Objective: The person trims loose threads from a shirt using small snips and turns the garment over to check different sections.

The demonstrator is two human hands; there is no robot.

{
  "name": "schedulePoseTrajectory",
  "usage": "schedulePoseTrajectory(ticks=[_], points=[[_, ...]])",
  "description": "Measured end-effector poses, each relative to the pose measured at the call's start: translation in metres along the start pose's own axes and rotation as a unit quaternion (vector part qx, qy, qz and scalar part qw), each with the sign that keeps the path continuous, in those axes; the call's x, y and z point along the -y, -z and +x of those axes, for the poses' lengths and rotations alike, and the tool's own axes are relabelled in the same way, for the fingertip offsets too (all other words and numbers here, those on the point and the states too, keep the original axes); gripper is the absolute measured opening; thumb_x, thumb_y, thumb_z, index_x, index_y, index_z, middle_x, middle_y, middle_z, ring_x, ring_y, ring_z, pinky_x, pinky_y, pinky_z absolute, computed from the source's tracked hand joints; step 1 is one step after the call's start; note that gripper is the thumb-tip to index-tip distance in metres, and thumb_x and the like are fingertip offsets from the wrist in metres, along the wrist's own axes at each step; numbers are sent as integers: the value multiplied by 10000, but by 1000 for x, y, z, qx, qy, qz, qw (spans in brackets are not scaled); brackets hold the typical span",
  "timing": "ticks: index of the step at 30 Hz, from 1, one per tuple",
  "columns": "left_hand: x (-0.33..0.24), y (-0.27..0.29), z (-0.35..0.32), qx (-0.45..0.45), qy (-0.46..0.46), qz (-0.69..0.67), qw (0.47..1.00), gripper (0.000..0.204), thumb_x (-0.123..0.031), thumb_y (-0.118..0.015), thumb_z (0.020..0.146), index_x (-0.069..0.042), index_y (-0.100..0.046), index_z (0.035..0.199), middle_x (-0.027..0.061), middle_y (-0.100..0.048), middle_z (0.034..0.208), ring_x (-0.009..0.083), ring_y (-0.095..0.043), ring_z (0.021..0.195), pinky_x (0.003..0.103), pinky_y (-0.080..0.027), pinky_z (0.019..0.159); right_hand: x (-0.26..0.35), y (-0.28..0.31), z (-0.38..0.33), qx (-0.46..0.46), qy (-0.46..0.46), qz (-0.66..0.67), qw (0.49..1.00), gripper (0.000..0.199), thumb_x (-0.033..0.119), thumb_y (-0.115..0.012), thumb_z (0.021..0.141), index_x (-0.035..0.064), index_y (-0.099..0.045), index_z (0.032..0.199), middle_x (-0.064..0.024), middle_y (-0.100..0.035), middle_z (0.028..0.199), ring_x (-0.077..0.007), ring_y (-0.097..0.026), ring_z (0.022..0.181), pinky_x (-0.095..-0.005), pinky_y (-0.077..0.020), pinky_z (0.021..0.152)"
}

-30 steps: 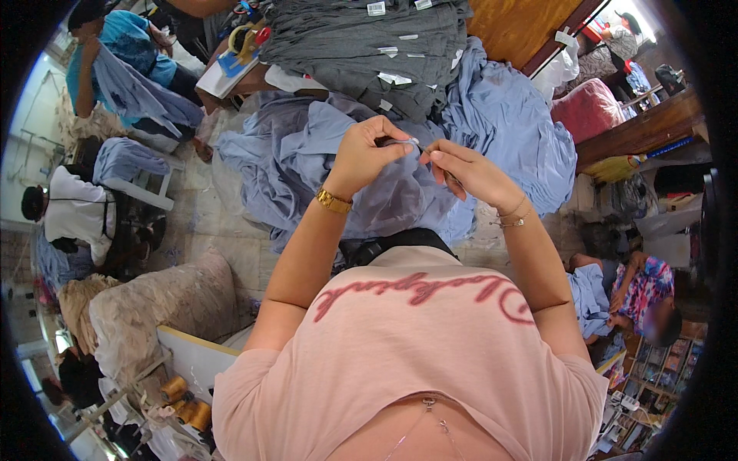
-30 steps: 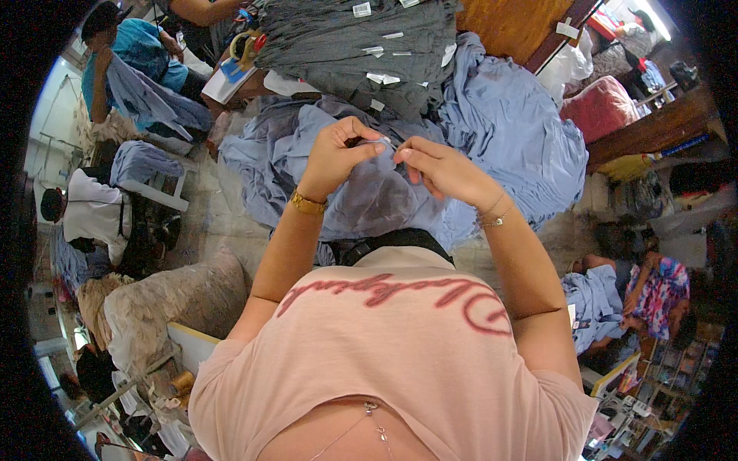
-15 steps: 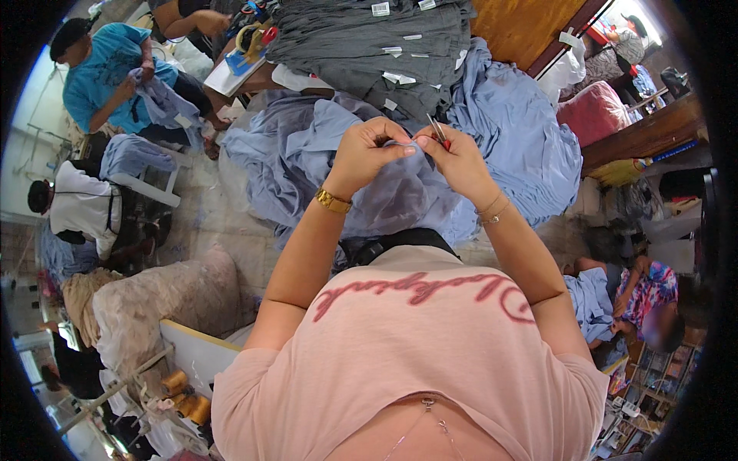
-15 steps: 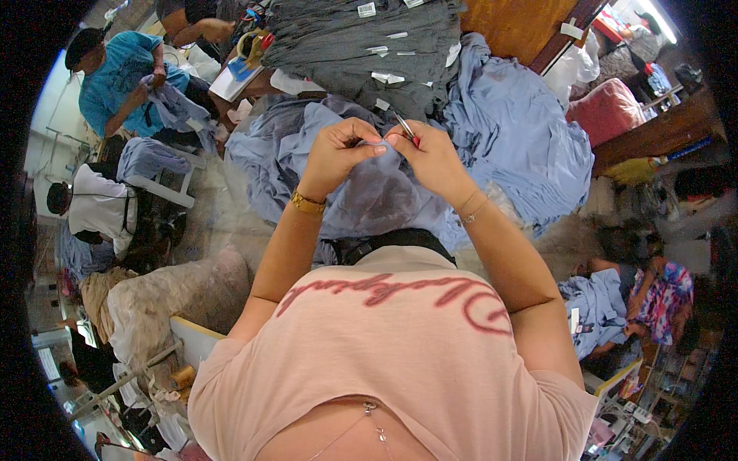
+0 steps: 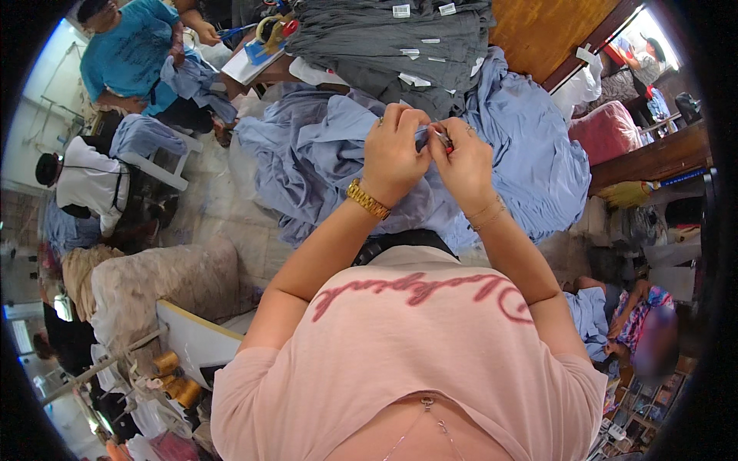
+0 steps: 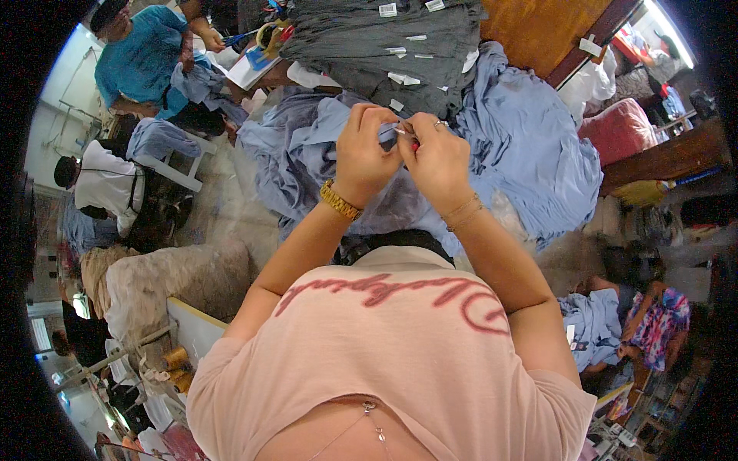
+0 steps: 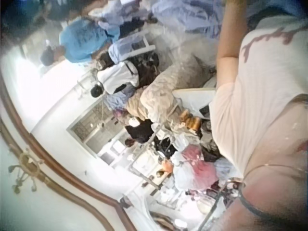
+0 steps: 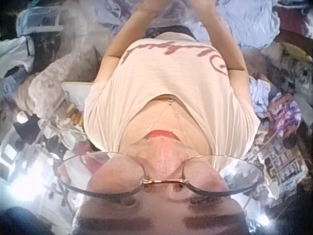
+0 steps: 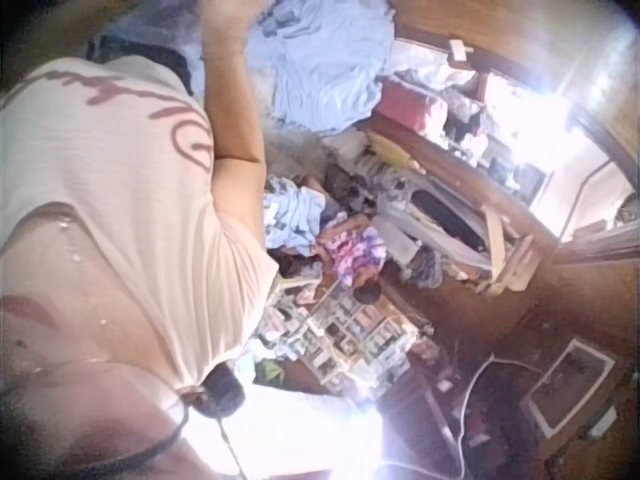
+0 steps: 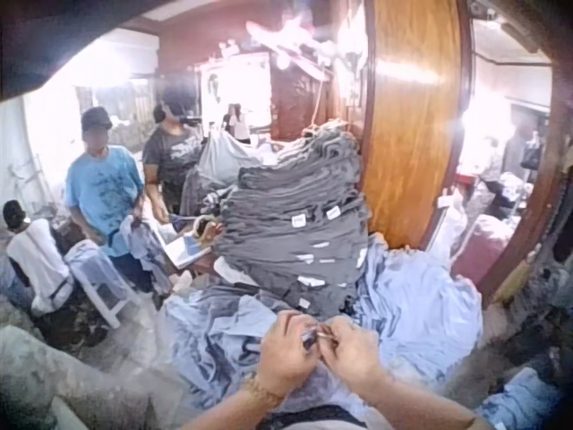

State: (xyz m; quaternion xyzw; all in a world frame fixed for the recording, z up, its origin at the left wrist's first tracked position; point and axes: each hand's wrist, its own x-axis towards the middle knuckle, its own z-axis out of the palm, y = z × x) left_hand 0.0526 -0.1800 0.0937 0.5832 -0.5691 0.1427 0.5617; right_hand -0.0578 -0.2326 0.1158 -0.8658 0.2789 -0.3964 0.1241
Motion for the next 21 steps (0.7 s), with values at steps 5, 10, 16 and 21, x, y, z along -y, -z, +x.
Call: schedulePoseTrajectory(ticks=[5,10,16,21], points=[[5,1,1,27,6,-21,999,222,-86,-653,676,-40,-565,875,98,-582,761,285,-569,685,364,-453,620,-10,2,8,6,34,-9,999,99,104,-626,740,77,-558,807,-85,-589,710,-256,-596,638,-338,-461,538],[2,16,3,94,176,-185,962,222,-86,-660,732,12,-611,925,115,-646,834,182,-628,743,269,-484,667,-24,3,19,51,88,41,994,135,132,-629,758,51,-581,856,-101,-597,723,-250,-592,649,-317,-460,558],[19,14,-2,103,299,-368,874,241,-75,-660,767,49,-609,967,85,-649,897,105,-601,798,230,-476,722,-31,-2,26,168,-108,246,948,205,217,-601,823,12,-589,824,-62,-591,669,-136,-533,585,-256,-423,566],[21,15,-2,125,326,-426,835,253,-75,-665,763,45,-610,978,75,-644,887,103,-587,797,218,-460,732,-30,-7,25,183,-176,296,921,239,250,-592,838,12,-578,817,-20,-561,625,-75,-478,582,-233,-399,561]])
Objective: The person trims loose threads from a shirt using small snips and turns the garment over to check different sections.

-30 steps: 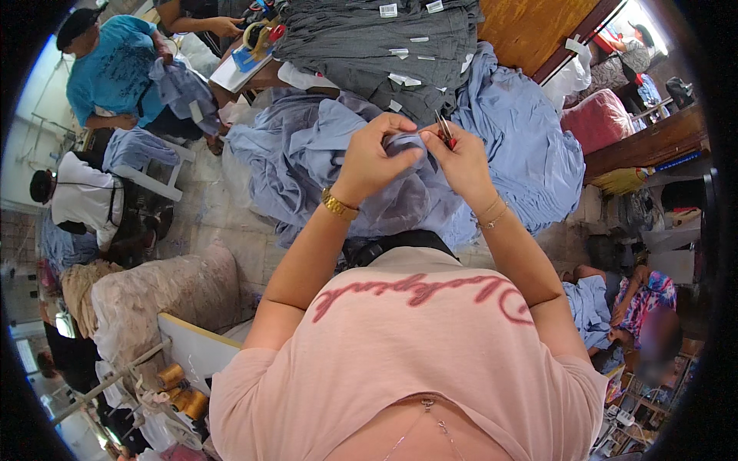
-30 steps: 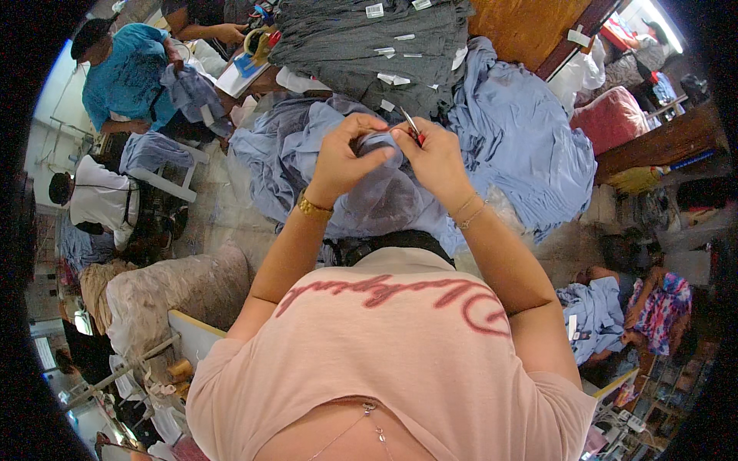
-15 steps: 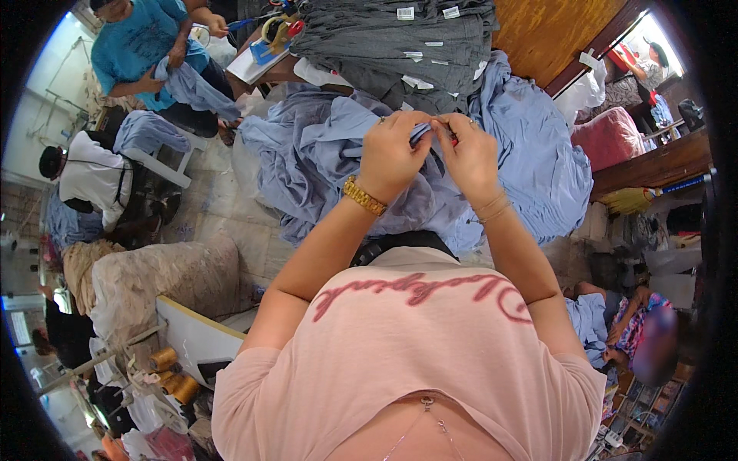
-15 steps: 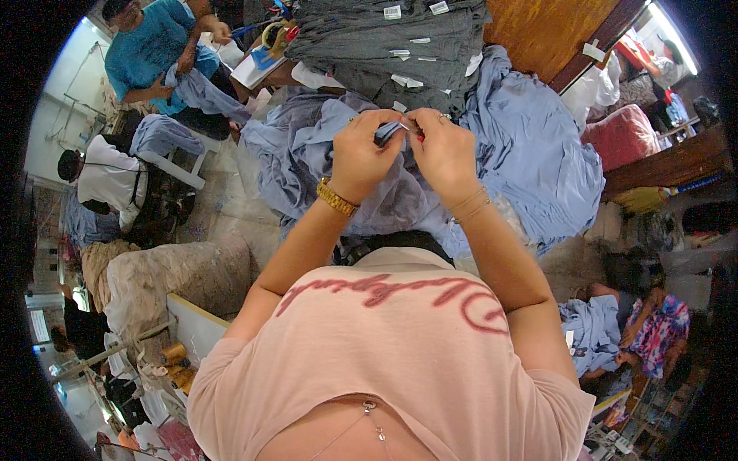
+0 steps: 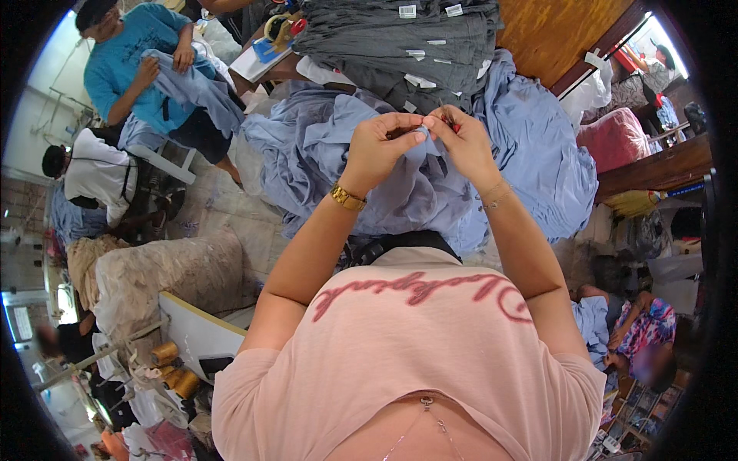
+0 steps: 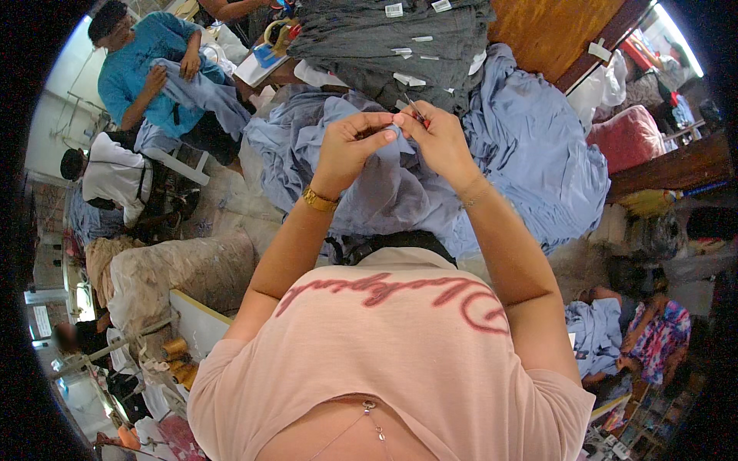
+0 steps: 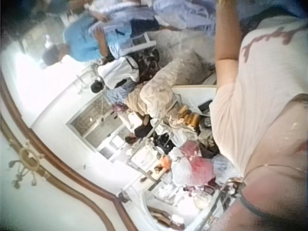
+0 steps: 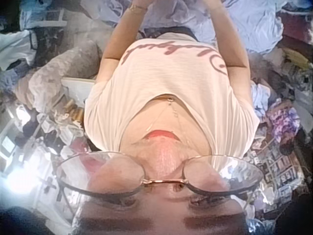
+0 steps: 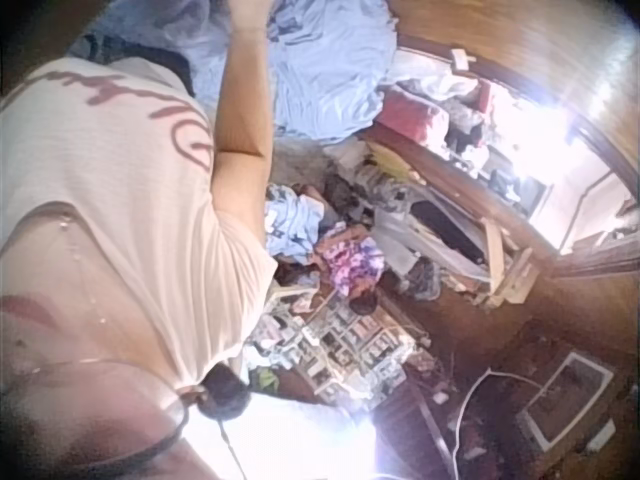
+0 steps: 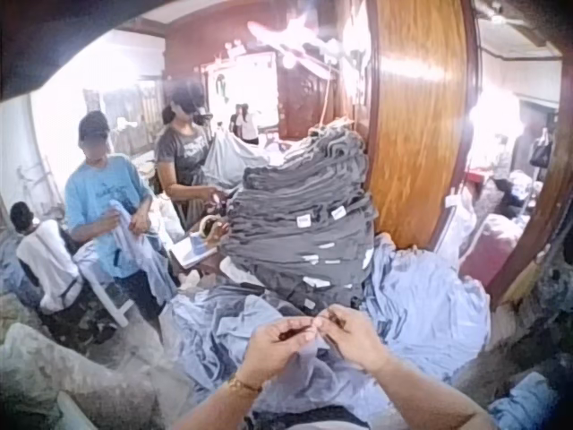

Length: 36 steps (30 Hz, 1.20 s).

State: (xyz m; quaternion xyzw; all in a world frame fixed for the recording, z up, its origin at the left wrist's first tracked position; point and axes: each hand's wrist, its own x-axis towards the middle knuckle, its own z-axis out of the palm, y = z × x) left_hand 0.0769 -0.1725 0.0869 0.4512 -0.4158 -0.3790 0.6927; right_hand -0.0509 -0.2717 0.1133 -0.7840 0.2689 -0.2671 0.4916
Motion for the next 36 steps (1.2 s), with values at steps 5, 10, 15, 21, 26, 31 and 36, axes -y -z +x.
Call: schedulePoseTrajectory(ticks=[5,10,15,21,26,31,36], points=[[3,1,3,-16,30,-1,999,276,-60,-669,753,32,-612,1007,60,-633,911,97,-568,804,207,-443,729,-7,1,-1,-9,-36,32,999,287,317,-526,877,31,-557,880,-18,-541,680,-66,-452,602,-220,-379,557],[2,4,3,-20,25,8,999,273,-58,-672,749,28,-623,1004,47,-631,901,87,-559,785,200,-436,720,16,25,-18,136,-124,67,981,340,354,-427,912,39,-539,970,-44,-539,804,-84,-469,644,-225,-382,577],[1,3,6,-16,17,50,998,271,-66,-679,745,33,-628,992,57,-640,868,90,-571,773,201,-443,711,32,27,-24,165,-77,-28,983,334,332,-409,921,47,-547,1027,-24,-516,750,-95,-450,611,-228,-370,567],[3,1,6,-9,19,65,998,256,-77,-690,739,34,-634,963,75,-648,856,97,-584,772,204,-453,707,30,29,-21,155,-79,-69,982,336,340,-402,923,69,-576,1018,-3,-490,666,-80,-415,563,-215,-341,521],[4,2,6,-9,28,77,997,241,-80,-692,741,35,-635,945,71,-645,848,95,-583,768,201,-452,704,35,33,-20,164,-72,-81,980,345,330,-408,913,41,-589,972,-56,-522,637,-152,-501,600,-275,-400,580],[5,2,6,-2,40,53,998,252,-90,-695,740,37,-632,948,67,-642,851,95,-580,767,202,-449,705,34,35,-16,173,-81,-99,976,338,323,-400,914,56,-596,983,-14,-490,640,-93,-449,583,-224,-364,537],[-1,2,5,3,51,44,998,266,-109,-697,740,35,-629,953,65,-640,850,96,-572,770,206,-439,710,37,34,-15,176,-67,-110,976,303,278,-407,889,34,-585,918,-58,-510,644,-152,-490,577,-275,-404,578]])
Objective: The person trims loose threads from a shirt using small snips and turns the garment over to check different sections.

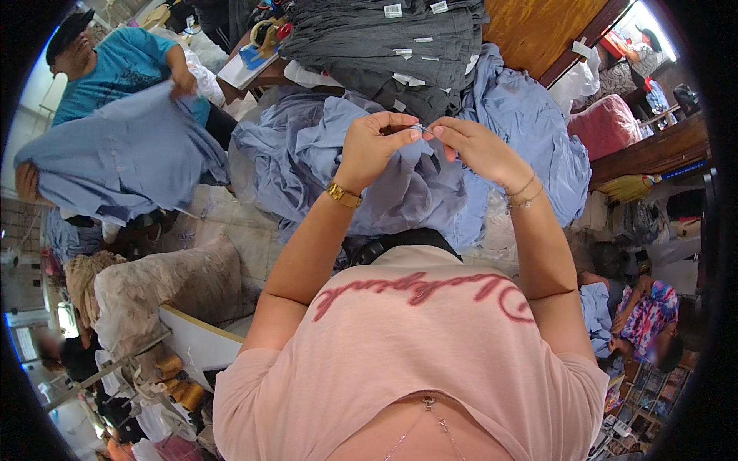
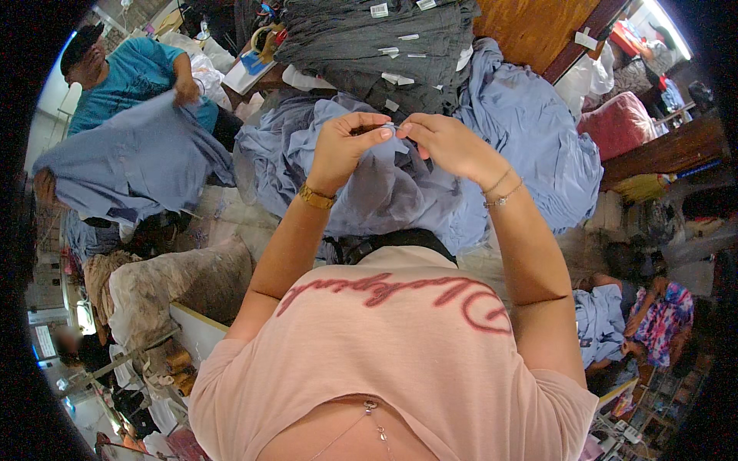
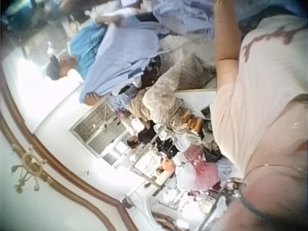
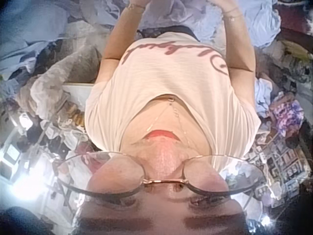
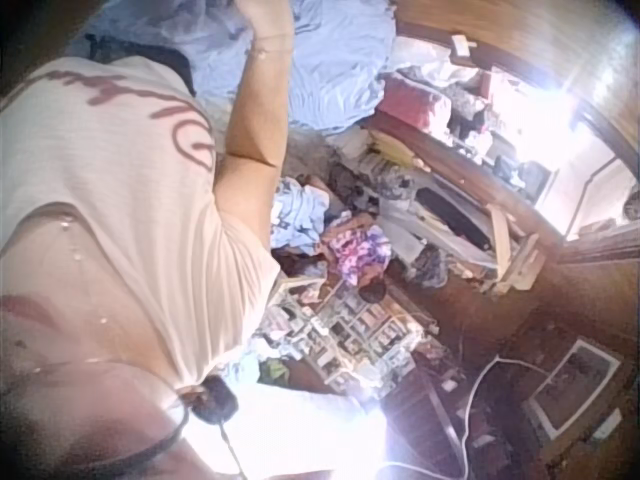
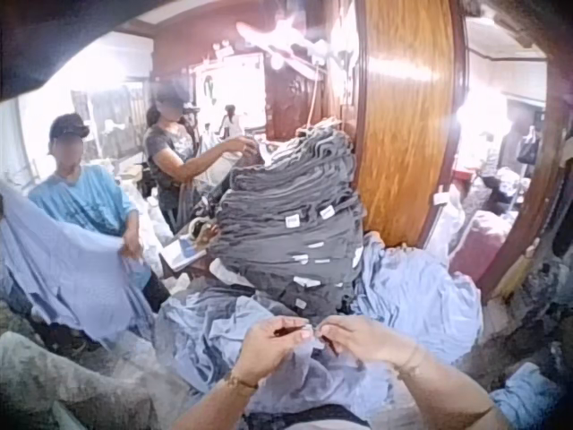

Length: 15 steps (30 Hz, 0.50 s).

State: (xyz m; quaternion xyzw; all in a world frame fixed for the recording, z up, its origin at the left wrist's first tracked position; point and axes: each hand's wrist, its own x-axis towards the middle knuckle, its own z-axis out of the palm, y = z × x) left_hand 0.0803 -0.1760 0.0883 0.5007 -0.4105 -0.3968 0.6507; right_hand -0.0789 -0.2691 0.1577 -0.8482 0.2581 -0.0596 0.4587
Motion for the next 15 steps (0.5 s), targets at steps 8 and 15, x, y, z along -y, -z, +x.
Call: schedulePoseTrajectory(ticks=[8,15], points=[[-4,0,-2,10,19,-29,999,265,-117,-692,744,27,-628,957,56,-632,860,92,-561,776,204,-429,718,-3,2,4,15,-2,-7,1000,297,267,-400,882,36,-583,914,-59,-504,636,-145,-483,568,-274,-401,572],[-3,0,-3,15,19,-47,999,261,-112,-686,748,25,-627,963,57,-631,871,94,-556,783,210,-424,730,0,4,2,14,-2,-12,1000,295,258,-395,881,31,-581,912,-62,-511,645,-149,-485,566,-273,-401,571]])
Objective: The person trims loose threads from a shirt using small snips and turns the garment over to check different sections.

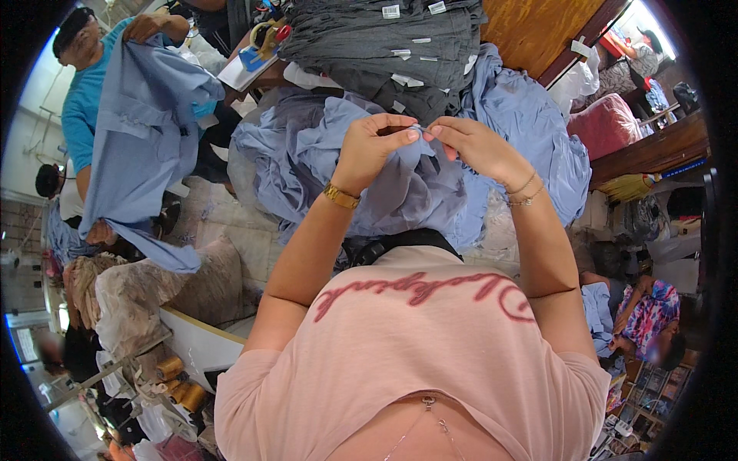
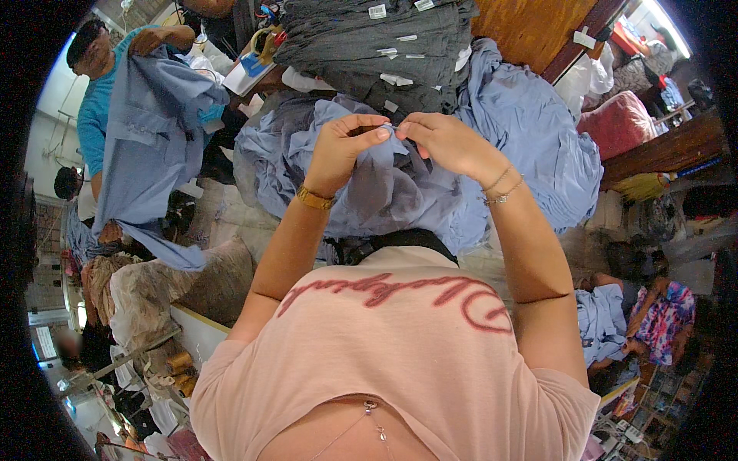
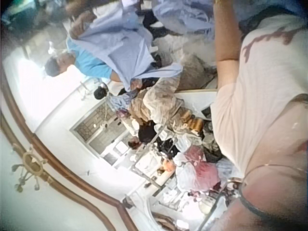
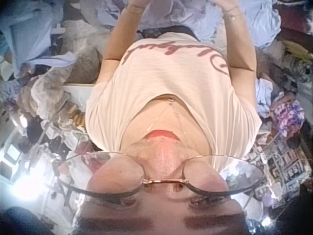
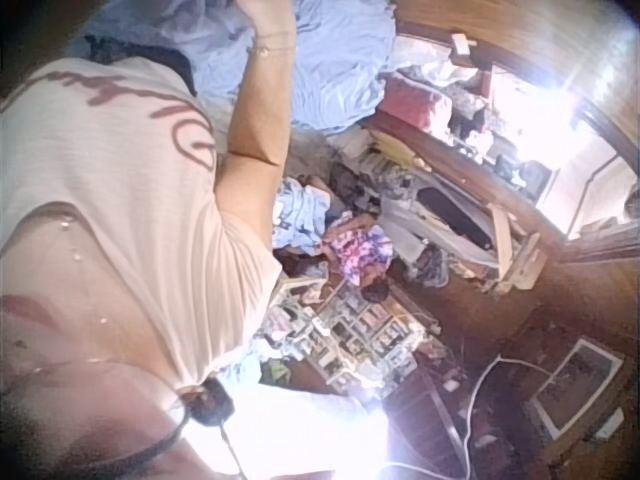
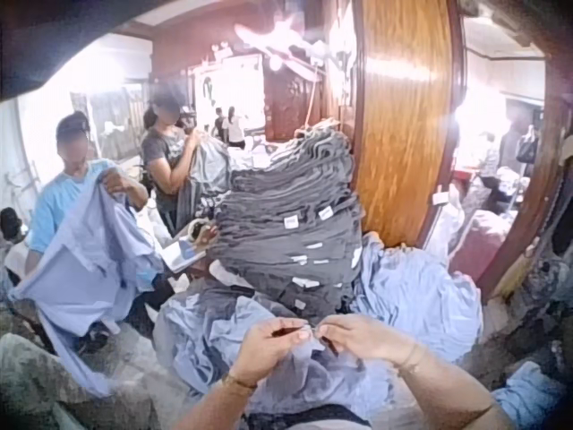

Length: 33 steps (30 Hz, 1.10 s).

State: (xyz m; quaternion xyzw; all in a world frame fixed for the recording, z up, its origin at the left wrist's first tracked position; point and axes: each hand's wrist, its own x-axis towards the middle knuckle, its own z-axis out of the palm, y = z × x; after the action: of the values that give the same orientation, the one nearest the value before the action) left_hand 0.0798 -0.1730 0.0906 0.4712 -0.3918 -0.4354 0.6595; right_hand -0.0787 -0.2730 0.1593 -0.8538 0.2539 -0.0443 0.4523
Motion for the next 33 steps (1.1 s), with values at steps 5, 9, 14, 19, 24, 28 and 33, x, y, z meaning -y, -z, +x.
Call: schedulePoseTrajectory(ticks=[5,9,14,19,24,28,33], points=[[2,-1,1,3,9,-15,1000,256,-101,-683,749,30,-626,962,62,-632,878,101,-559,793,217,-423,740,9,3,-3,9,-1,-18,1000,275,226,-391,879,23,-575,902,-60,-529,704,-149,-489,570,-273,-413,580],[2,-2,3,6,6,-8,1000,252,-95,-679,752,33,-625,962,66,-634,879,104,-562,797,221,-425,741,-1,3,-2,6,35,5,999,329,320,-410,911,53,-601,936,5,-451,600,-76,-405,561,-213,-336,527],[3,-2,3,8,10,-27,1000,245,-83,-677,753,32,-626,963,67,-636,880,101,-564,790,217,-426,735,1,4,-2,3,22,-14,1000,273,226,-389,875,21,-569,867,-54,-540,713,-136,-488,565,-269,-419,575],[7,-3,4,2,17,-46,999,243,-82,-677,753,31,-627,963,61,-636,878,96,-565,780,209,-427,723,-9,4,3,3,14,-17,1000,292,261,-394,862,30,-571,830,-53,-517,623,-147,-491,549,-281,-409,557],[4,-6,3,-9,23,-51,998,237,-79,-677,754,26,-632,961,57,-636,873,96,-566,775,208,-429,720,-8,7,3,11,27,-23,999,297,263,-400,871,25,-575,836,-46,-510,632,-133,-486,567,-269,-396,554],[2,-8,2,-11,21,-56,998,296,-116,-700,739,52,-614,967,78,-627,874,109,-561,793,216,-428,729,-8,7,3,11,33,-27,999,297,263,-399,868,27,-573,822,-52,-512,636,-139,-492,569,-275,-396,554],[2,-10,0,-12,16,-60,998,289,-112,-698,741,47,-617,969,75,-630,874,108,-564,790,212,-430,727,-9,8,3,8,34,-34,999,291,251,-384,851,34,-570,793,-73,-526,629,-165,-515,561,-300,-410,558]])
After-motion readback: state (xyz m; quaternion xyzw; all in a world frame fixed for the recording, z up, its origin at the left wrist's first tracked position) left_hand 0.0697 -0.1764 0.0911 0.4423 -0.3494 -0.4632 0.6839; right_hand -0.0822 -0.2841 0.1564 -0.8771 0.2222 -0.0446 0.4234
